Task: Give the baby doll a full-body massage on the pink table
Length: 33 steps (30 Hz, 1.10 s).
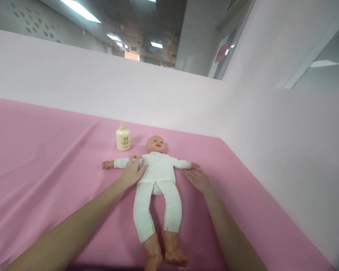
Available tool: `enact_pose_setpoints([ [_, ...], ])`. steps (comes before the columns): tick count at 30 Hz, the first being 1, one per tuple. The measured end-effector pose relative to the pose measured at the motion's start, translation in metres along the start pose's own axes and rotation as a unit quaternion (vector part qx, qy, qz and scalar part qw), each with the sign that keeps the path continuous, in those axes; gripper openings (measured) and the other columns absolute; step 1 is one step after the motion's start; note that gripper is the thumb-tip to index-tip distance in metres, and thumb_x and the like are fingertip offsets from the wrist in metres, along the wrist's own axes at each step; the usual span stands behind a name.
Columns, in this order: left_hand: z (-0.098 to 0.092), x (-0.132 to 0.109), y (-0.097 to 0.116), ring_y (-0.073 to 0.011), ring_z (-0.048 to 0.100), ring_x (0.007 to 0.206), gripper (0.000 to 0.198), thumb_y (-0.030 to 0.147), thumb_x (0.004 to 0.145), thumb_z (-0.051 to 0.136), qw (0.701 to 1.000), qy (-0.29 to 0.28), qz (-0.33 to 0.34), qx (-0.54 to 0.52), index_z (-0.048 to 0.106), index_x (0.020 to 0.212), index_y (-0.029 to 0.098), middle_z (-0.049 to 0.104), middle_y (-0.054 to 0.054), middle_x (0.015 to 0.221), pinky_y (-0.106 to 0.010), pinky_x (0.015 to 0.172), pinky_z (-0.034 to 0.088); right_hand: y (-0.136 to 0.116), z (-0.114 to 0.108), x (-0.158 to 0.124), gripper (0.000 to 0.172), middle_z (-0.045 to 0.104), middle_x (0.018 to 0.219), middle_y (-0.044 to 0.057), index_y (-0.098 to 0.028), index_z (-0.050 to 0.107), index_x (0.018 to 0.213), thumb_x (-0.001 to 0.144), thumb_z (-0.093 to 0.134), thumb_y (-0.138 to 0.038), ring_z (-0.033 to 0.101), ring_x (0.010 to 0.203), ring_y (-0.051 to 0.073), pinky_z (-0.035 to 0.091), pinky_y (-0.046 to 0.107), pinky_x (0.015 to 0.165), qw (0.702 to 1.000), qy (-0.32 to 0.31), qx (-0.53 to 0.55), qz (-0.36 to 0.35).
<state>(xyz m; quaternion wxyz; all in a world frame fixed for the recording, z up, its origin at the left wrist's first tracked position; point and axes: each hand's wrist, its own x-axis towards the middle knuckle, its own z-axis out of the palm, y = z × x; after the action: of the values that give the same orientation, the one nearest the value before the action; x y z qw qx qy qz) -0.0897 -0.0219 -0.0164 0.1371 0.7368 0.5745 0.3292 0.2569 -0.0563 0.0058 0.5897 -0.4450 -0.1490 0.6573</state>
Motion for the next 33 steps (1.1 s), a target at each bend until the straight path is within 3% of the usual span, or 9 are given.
enact_pose_setpoints([
  [5, 0.021, -0.007, 0.001, -0.0309, 0.042, 0.144, 0.071, 0.061, 0.093, 0.045, 0.992, -0.085, 0.023, -0.093, 0.039, 0.148, 0.016, 0.040, -0.018, 0.156, -0.043, 0.117, 0.034, 0.003, -0.002, -0.001, 0.044, 0.069, 0.123, 0.020, -0.008, 0.052, 0.136, 0.097, 0.045, -0.027, 0.071, 0.114, 0.023, 0.064, 0.034, 0.089, 0.999, -0.013, 0.029, -0.013],
  [12, 0.026, 0.012, -0.006, -0.0293, 0.022, 0.154, 0.083, 0.064, 0.092, 0.042, 0.983, -0.143, 0.051, -0.102, 0.032, 0.155, 0.011, 0.024, -0.016, 0.166, -0.041, 0.125, 0.020, -0.003, -0.011, -0.004, 0.057, 0.061, 0.136, 0.025, -0.003, 0.044, 0.144, 0.098, 0.042, -0.037, 0.068, 0.119, 0.028, 0.063, 0.040, 0.090, 0.998, -0.061, 0.023, 0.003],
  [19, 0.034, 0.016, -0.011, -0.0278, 0.021, 0.155, 0.083, 0.066, 0.092, 0.041, 0.981, -0.142, 0.073, -0.107, 0.033, 0.156, 0.013, 0.024, -0.014, 0.166, -0.040, 0.125, 0.021, -0.003, -0.010, -0.001, 0.049, 0.068, 0.125, 0.018, -0.014, 0.047, 0.142, 0.097, 0.042, -0.032, 0.071, 0.112, 0.025, 0.066, 0.041, 0.084, 0.996, -0.018, 0.075, -0.049],
  [27, 0.029, 0.014, -0.007, -0.0265, 0.021, 0.155, 0.077, 0.062, 0.093, 0.045, 0.978, -0.141, 0.061, -0.140, 0.035, 0.154, 0.016, 0.025, -0.013, 0.166, -0.042, 0.126, 0.018, 0.001, 0.013, 0.022, 0.024, 0.074, 0.097, 0.007, -0.020, 0.061, 0.116, 0.095, 0.050, -0.025, 0.076, 0.089, 0.020, 0.067, 0.033, 0.073, 0.997, -0.008, 0.045, -0.063],
  [31, 0.023, -0.001, 0.008, -0.0297, 0.017, 0.155, 0.071, 0.055, 0.092, 0.051, 0.972, -0.111, -0.008, -0.209, 0.039, 0.151, 0.017, 0.023, -0.014, 0.167, -0.047, 0.126, 0.017, 0.009, 0.015, 0.031, 0.019, 0.074, 0.096, 0.004, -0.023, 0.062, 0.110, 0.095, 0.051, -0.023, 0.075, 0.085, 0.017, 0.066, 0.034, 0.078, 0.996, -0.017, 0.042, -0.073],
  [33, 0.021, -0.014, 0.021, -0.0303, 0.020, 0.155, 0.073, 0.051, 0.091, 0.057, 0.951, -0.093, -0.075, -0.287, 0.036, 0.152, 0.016, 0.026, -0.016, 0.166, -0.048, 0.126, 0.019, 0.011, 0.013, 0.032, 0.018, 0.074, 0.099, 0.002, -0.026, 0.063, 0.108, 0.097, 0.049, -0.025, 0.075, 0.087, 0.016, 0.066, 0.035, 0.082, 0.996, -0.020, 0.037, -0.081],
])
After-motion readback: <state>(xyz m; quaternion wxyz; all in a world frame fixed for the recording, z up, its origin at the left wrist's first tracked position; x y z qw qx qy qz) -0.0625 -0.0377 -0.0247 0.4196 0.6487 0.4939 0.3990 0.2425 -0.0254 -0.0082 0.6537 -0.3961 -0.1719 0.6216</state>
